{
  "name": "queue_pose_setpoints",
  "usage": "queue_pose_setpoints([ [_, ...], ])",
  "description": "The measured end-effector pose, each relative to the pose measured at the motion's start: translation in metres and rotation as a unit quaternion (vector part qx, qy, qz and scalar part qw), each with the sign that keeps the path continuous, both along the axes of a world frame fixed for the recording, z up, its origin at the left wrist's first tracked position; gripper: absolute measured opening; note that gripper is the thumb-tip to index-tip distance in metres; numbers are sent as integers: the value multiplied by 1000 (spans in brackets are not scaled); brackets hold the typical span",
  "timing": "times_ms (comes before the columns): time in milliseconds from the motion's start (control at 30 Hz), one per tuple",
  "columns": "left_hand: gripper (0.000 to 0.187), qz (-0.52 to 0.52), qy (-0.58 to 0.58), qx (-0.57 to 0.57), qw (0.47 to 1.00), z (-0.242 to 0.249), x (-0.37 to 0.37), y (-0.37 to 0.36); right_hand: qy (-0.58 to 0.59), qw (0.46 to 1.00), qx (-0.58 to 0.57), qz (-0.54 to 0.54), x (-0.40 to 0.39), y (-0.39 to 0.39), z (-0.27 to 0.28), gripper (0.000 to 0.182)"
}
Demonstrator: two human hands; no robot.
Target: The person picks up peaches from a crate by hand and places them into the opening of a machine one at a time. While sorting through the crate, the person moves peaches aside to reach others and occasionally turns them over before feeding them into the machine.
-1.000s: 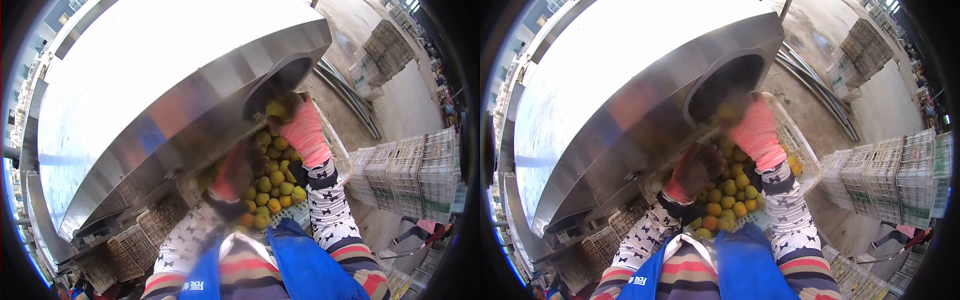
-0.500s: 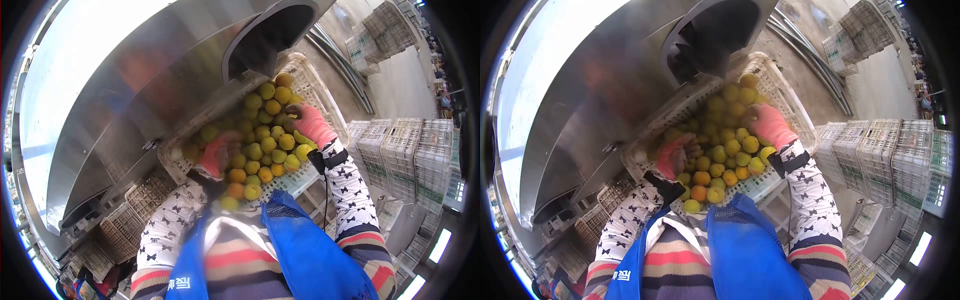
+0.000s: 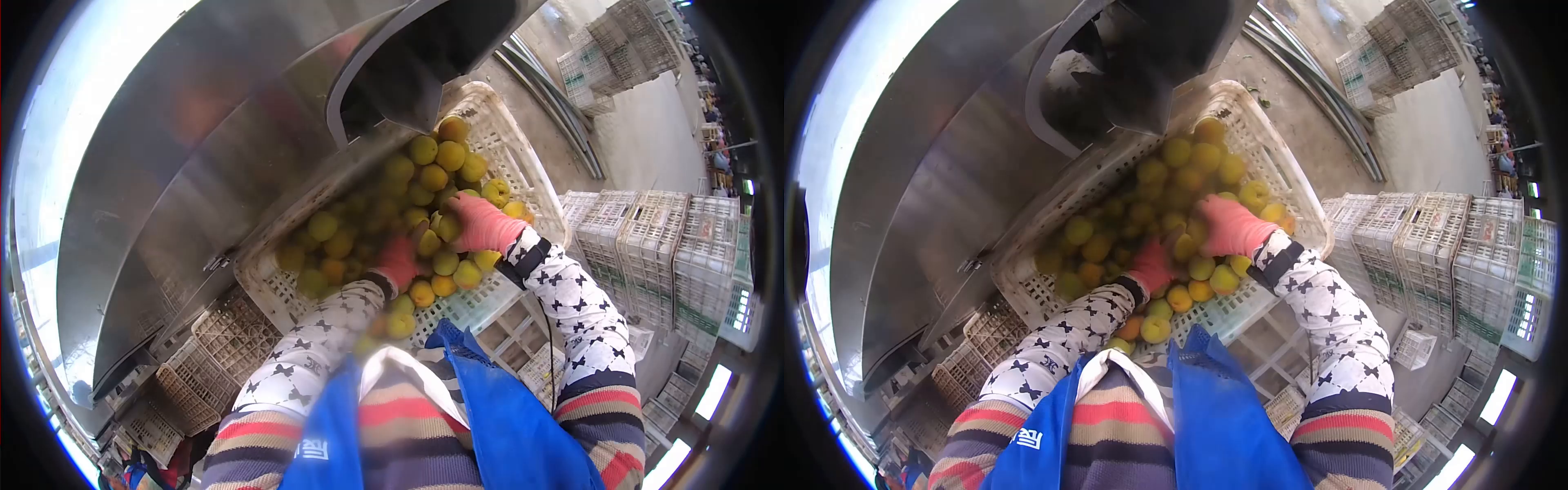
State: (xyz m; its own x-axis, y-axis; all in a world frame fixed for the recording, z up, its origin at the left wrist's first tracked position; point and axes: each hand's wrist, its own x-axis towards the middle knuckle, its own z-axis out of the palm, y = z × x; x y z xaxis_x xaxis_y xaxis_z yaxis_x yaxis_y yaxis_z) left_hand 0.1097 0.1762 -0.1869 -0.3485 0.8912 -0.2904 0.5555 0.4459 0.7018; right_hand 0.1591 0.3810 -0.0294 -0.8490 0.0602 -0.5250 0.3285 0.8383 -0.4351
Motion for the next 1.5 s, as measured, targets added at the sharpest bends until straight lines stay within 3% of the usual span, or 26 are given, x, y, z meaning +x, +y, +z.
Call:
queue_pose_setpoints([
  [33, 96, -20, -36, -27, 999, 1, -9, 0, 75, 991, -63, -96, 5, 5, 6, 50],
  [67, 96, -42, -71, -54, 995, 3, -15, 3, 59, 941, -247, -222, 11, 8, 15, 62],
  [100, 94, -33, -64, -29, 997, 5, -17, 5, 77, 878, -363, -304, 12, 4, 31, 64],
  [167, 92, -23, -45, 20, 998, 9, -17, 5, 113, 684, -567, -443, 17, -8, 58, 68],
  [267, 86, -31, -46, 24, 998, 7, -24, 10, 190, 636, -608, -436, 20, -16, 57, 76],
  [300, 85, 3, -139, 46, 989, 4, -29, 10, 227, 625, -609, -433, 16, -20, 59, 76],
  [367, 84, 66, -314, 89, 943, -2, -46, 11, 254, 673, -549, -426, 4, -16, 72, 81],
  [433, 80, 119, -551, 38, 825, 18, -51, 14, 305, 704, -490, -414, -21, -20, 101, 81],
  [467, 78, 133, -572, 34, 809, 21, -41, 13, 354, 717, -450, -397, -39, -20, 110, 84],
  [500, 76, 147, -592, 30, 792, 25, -32, 13, 420, 781, -280, -368, -58, -19, 109, 82],
  [567, 72, 149, -450, 74, 877, 17, 3, 5, 507, 813, 89, -272, -96, -18, 108, 80],
  [667, 70, 193, -428, 91, 878, 30, 8, -2, 508, 818, 222, -153, -124, -25, 93, 71],
  [800, 69, 195, -370, 136, 898, 11, 22, -3, 529, 799, 118, -260, -103, -33, 84, 46],
  [900, 70, 197, -401, 124, 886, 21, 21, 7, 408, 847, 41, -338, -97, -42, 106, 44],
  [1000, 70, 213, -354, 159, 897, 22, 22, 10, 416, 844, 67, -331, -104, -45, 107, 51],
  [1067, 70, 232, -315, 193, 900, -3, 38, 11, 497, 803, 173, -280, -146, -36, 79, 55],
  [1100, 69, 200, -361, 167, 895, 4, 41, 11, 525, 779, 228, -257, -157, -27, 66, 56],
  [1133, 69, 168, -408, 138, 887, 18, 32, 20, 533, 788, 201, -235, -157, -17, 78, 57],
  [1167, 69, 141, -452, 114, 874, 28, 23, 29, 543, 795, 172, -207, -155, -10, 100, 58],
  [1200, 69, 154, -484, 109, 854, 32, 22, 30, 515, 814, -42, -265, -140, -6, 114, 55],
  [1233, 68, 164, -515, 106, 835, 34, 18, 30, 464, 790, -250, -314, -120, 2, 125, 52],
  [1300, 67, 163, -547, 104, 815, 34, 19, 24, 404, 813, -194, -371, -75, 13, 134, 50],
  [1367, 65, 147, -552, 109, 813, 33, 23, 19, 277, 890, -92, -349, -26, 39, 95, 47],
  [1433, 70, 54, -468, 63, 880, 27, 23, 16, 65, 969, 50, -232, 8, 37, 72, 45],
  [1467, 72, 9, -392, 47, 919, 24, 26, 13, -34, 974, 86, -207, 15, 29, 63, 48],
  [1500, 75, -38, -309, 29, 950, 22, 27, 9, -51, 974, 148, -161, 22, 18, 49, 51],
])
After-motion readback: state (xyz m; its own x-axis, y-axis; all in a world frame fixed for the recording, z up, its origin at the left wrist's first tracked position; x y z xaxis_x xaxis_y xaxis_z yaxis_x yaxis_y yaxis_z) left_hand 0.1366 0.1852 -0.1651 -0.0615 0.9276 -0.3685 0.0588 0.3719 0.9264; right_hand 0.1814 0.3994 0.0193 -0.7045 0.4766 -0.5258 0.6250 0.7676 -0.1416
